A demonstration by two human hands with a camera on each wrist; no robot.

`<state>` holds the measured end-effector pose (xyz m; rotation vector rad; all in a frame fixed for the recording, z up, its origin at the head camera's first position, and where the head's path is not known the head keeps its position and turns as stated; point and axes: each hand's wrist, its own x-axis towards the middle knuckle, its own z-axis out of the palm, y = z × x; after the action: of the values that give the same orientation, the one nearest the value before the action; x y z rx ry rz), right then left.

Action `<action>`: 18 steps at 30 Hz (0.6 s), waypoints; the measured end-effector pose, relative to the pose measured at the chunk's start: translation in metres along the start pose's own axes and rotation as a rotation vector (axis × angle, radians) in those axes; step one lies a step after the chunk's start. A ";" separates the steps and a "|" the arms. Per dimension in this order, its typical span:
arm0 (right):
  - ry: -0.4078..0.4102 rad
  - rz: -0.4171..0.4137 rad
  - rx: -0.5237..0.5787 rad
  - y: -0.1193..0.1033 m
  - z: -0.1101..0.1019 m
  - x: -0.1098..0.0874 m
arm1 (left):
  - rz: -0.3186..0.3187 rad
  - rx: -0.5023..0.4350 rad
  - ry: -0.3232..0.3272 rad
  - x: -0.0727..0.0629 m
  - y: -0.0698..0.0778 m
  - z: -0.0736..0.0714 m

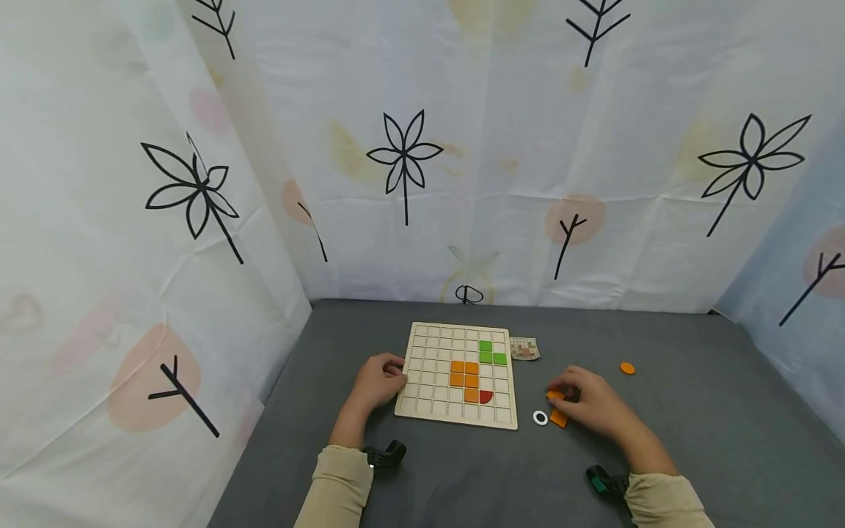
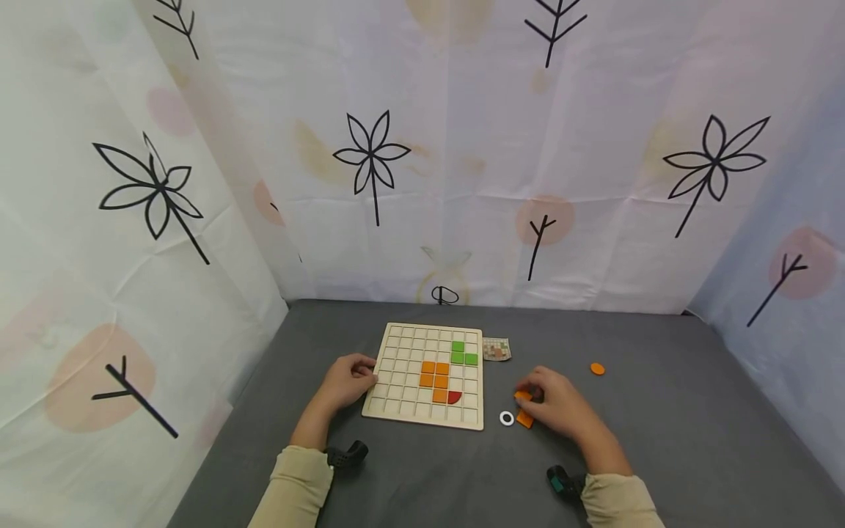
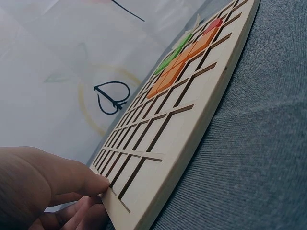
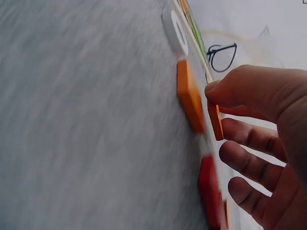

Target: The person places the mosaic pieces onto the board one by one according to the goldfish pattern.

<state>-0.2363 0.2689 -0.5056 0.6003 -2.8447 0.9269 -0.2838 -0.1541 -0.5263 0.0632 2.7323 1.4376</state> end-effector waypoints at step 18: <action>-0.114 -0.300 0.135 -0.057 0.048 0.066 | -0.004 -0.002 -0.002 0.000 0.001 -0.001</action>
<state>-0.2732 0.1764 -0.5003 1.0920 -2.6924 1.0631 -0.2840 -0.1549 -0.5251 0.0585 2.7284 1.4381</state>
